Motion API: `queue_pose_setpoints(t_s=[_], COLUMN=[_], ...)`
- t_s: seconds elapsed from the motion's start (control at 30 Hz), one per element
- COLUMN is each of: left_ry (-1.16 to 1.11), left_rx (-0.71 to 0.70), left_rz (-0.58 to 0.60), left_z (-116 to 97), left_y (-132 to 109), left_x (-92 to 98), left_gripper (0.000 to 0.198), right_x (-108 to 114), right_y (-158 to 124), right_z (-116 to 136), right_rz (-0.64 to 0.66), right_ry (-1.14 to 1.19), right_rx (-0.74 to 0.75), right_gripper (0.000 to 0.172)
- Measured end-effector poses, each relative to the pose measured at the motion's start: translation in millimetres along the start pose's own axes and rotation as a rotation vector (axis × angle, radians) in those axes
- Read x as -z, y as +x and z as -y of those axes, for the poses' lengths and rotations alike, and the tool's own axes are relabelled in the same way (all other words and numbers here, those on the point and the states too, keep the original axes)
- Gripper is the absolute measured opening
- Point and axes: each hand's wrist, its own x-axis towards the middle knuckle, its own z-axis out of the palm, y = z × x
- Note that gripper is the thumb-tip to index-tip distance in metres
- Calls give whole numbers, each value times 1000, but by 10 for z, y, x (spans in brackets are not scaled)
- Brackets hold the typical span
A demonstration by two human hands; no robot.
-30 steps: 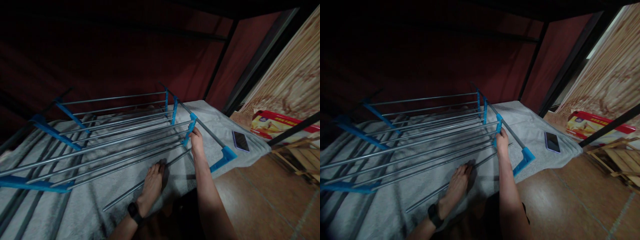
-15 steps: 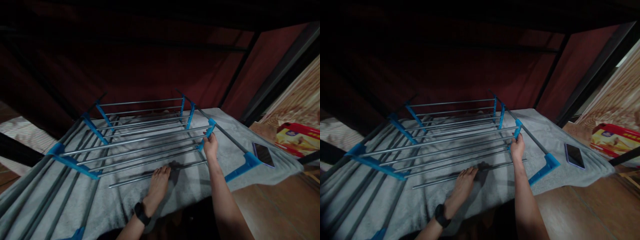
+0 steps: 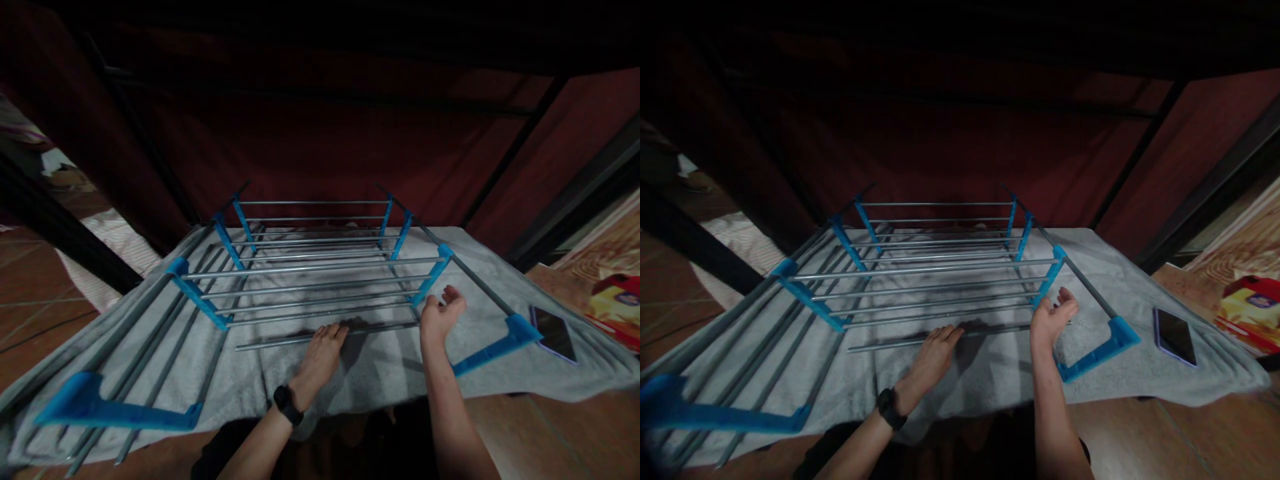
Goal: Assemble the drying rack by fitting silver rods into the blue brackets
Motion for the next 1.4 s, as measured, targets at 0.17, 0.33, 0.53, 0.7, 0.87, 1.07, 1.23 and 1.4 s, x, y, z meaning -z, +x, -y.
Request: queue_pose_setpoints(t_s=[0.17,0.33,0.53,0.7,0.87,1.07,1.23,1.4], left_ry=[9,31,50,100,81,105,-45,-196], left_rx=[-26,69,137,286,332,352,395,539], left_rz=[-82,-165,-205,-199,-128,-255,-433,-573], left_z=[-15,60,174,343,418,268,135,115], left_y=[-239,-315,-394,-552,-639,-685,-1077,-1862], left_x=[-16,33,218,294,295,350,474,386], left_gripper=[55,43,35,33,36,34,35,28], right_x=[-50,-102,-117,-139,-169,-227,-210,-146], right_y=[-492,-1048,-1267,-1073,-1081,-1422,-1426,-1490], right_z=[393,647,611,422,451,689,766,856], right_rz=[703,1203,1362,1388,1428,1563,1576,1628], right_ry=[185,-74,-277,-322,-330,-269,-243,-193], right_rx=[204,539,797,792,769,808,860,936], right_gripper=[29,34,29,28,29,37,39,40])
